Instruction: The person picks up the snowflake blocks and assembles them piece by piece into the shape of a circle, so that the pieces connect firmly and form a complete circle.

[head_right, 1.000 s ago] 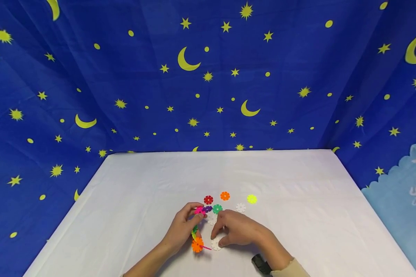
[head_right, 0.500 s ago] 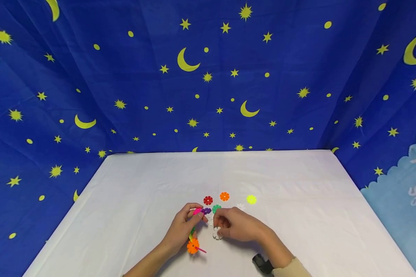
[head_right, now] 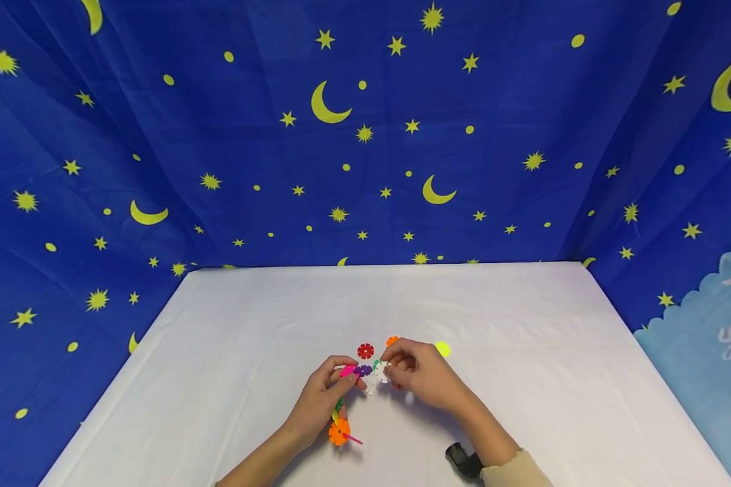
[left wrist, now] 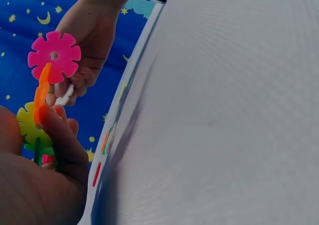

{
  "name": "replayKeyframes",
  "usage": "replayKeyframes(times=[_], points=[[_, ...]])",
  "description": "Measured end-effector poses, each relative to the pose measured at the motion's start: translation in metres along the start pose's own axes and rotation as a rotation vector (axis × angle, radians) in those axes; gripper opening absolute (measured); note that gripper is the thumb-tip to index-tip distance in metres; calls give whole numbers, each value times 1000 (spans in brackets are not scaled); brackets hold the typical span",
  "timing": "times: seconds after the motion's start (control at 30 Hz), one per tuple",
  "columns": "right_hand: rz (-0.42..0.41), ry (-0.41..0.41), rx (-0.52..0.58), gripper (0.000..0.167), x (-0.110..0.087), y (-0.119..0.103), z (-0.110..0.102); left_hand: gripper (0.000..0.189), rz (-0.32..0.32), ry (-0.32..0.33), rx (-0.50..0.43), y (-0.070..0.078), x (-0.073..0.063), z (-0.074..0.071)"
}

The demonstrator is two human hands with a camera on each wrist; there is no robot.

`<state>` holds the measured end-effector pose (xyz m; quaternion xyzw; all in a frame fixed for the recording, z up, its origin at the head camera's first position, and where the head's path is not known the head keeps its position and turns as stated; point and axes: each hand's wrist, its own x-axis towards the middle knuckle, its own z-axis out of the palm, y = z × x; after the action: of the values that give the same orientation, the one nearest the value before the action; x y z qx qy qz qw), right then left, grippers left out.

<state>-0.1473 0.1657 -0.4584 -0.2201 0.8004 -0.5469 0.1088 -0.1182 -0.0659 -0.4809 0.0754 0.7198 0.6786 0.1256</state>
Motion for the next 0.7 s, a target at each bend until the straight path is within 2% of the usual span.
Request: replayKeyframes(times=[0.2, 0.47, 0.57, 0.7], points=[[29, 12, 96, 17, 0, -3, 0, 33, -11, -7, 17, 1, 0, 1], [42, 19, 126, 18, -6, -35, 0, 33, -12, -18, 29, 3, -1, 1], [61, 17, 145, 19, -5, -31, 1, 33, -8, -22, 25, 3, -2, 2], [69, 6, 178, 19, 0, -15, 3, 32, -5, -25, 24, 2, -2, 2]])
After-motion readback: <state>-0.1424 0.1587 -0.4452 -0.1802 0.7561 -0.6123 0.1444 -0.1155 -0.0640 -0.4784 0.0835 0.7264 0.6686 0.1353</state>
